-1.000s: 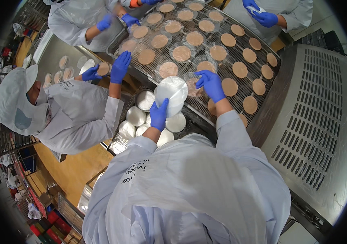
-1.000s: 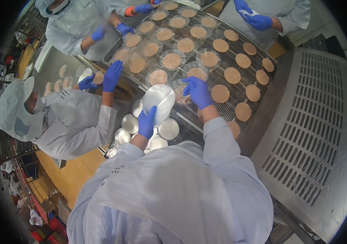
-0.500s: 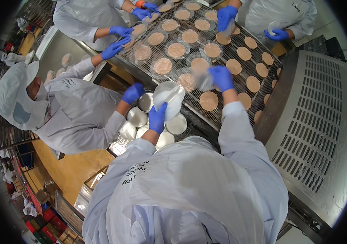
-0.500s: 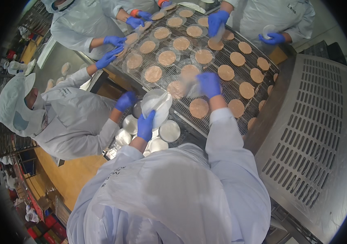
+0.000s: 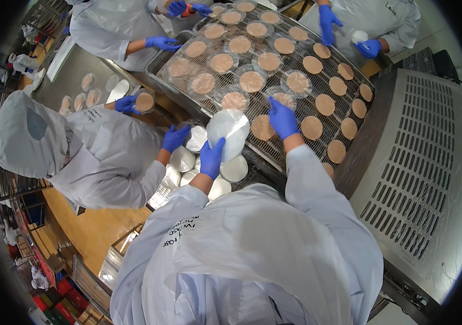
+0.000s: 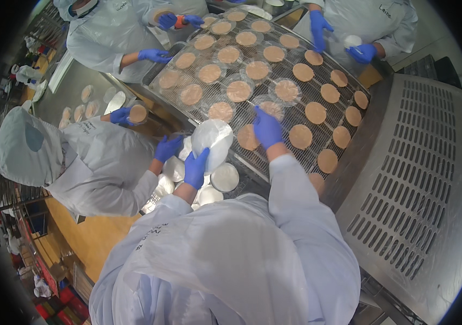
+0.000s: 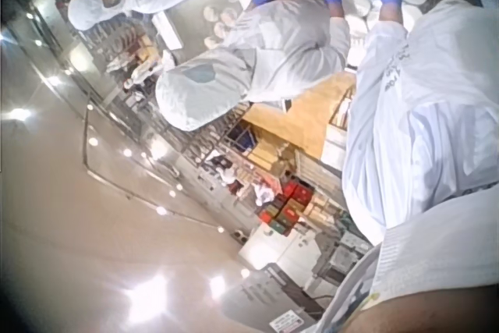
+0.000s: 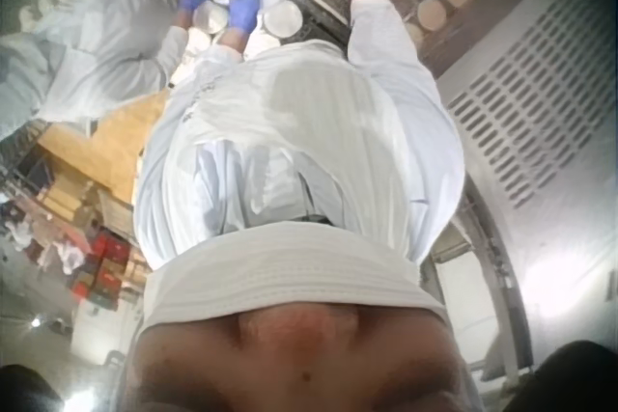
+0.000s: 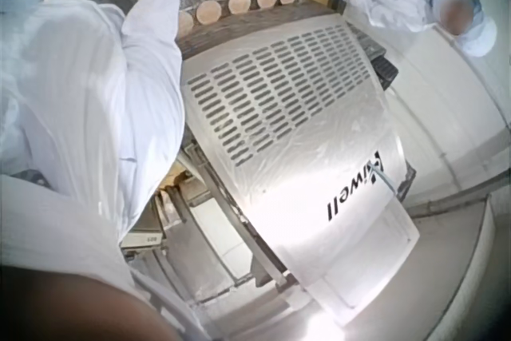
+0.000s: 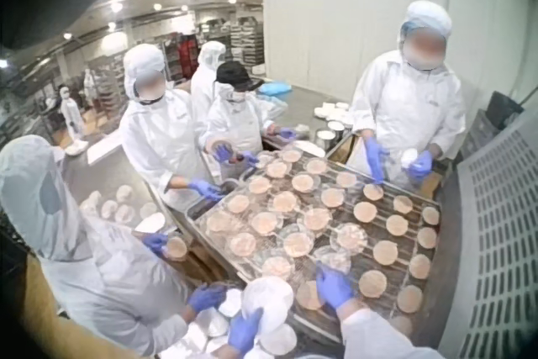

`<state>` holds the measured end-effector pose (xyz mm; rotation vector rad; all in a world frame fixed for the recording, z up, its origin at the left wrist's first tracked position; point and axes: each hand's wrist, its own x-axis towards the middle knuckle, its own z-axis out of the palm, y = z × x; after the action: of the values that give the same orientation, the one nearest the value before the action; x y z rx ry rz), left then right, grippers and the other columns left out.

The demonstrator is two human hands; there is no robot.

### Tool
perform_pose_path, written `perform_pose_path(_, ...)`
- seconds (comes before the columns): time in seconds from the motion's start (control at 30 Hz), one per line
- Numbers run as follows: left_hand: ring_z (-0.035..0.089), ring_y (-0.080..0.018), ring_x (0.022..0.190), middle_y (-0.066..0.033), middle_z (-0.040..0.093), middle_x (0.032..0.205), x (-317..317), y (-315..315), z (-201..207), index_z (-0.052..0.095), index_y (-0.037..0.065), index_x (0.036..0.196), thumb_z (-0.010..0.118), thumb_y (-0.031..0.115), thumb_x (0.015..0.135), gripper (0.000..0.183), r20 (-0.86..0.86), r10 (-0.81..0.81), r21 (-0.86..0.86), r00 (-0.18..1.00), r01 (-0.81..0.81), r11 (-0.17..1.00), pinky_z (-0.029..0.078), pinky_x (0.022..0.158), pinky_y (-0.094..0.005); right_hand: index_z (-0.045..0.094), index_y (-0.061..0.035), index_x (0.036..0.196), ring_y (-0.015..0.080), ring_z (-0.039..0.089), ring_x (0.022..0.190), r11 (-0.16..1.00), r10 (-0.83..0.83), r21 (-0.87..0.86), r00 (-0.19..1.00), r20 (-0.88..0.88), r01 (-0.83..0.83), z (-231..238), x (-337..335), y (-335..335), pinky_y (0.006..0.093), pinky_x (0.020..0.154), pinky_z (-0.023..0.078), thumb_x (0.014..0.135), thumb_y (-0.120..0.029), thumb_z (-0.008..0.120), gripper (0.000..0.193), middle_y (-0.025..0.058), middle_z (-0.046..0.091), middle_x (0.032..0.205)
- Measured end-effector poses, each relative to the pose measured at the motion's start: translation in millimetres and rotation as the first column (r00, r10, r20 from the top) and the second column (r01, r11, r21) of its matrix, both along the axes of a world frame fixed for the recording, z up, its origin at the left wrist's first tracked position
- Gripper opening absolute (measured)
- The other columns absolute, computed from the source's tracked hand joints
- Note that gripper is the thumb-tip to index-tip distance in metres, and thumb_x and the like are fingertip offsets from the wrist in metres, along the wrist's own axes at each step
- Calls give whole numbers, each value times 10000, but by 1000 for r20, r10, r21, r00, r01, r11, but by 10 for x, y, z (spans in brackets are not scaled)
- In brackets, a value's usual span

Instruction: The person places white circular discs onto brown circular items arranged on a metal rack. They pick up each white disc from a stack and position it on top of a brown item, repeating this action continuously.

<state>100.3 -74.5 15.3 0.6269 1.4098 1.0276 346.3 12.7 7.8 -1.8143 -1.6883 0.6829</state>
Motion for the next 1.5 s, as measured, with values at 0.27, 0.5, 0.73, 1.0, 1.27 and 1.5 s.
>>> perform_pose_path(0.27,595,-179,883,-120,603,1045,72,-14,-45,518,-57,1164,649,263,823,486,-18,12,46,1000,-12,999,481,766,-291,606,-3,1013,191,630,783,983,129,-51,863,-489,-176,188,-344,-132,320,673,512,789,-18,536,235,145,631,875)
perform_pose_path(0.5,595,-176,890,-116,606,1038,137,191,78,515,-49,1165,648,247,827,469,11,-11,10,1000,11,1000,482,769,-292,567,20,1091,165,607,772,998,-35,-58,919,-394,14,197,795,577,275,660,514,786,-58,623,320,119,638,901)
perform_pose_path(0.73,592,-189,913,-128,593,1065,113,216,224,496,-52,1189,657,261,817,512,34,-11,26,999,10,1000,482,773,-297,567,-1,1103,212,595,896,911,287,-266,948,-139,-315,584,-468,163,334,789,479,827,-213,614,351,133,622,1050)
perform_pose_path(1.0,582,-197,948,-128,583,1087,-88,-80,204,485,-43,1212,658,246,820,517,44,21,-35,999,-19,999,472,812,-303,662,-47,951,238,616,888,973,-51,-229,970,-236,-5,329,390,527,324,756,478,863,-174,506,220,147,653,979)
perform_pose_path(1.27,570,-198,977,-122,569,1113,17,123,522,474,-37,1225,651,242,824,519,3,4,-33,1000,-4,999,468,824,-307,531,-93,1189,283,575,1021,993,-108,-13,959,262,116,19,831,1144,364,881,436,893,-244,424,349,166,590,1132)
perform_pose_path(1.5,591,-190,914,-116,599,1041,65,117,525,514,-35,1182,639,262,833,476,-4,-15,-17,1000,15,1000,482,782,-295,597,-53,1110,321,601,962,963,202,-139,961,-188,-229,699,-183,206,383,835,464,851,-173,505,300,173,625,1042)
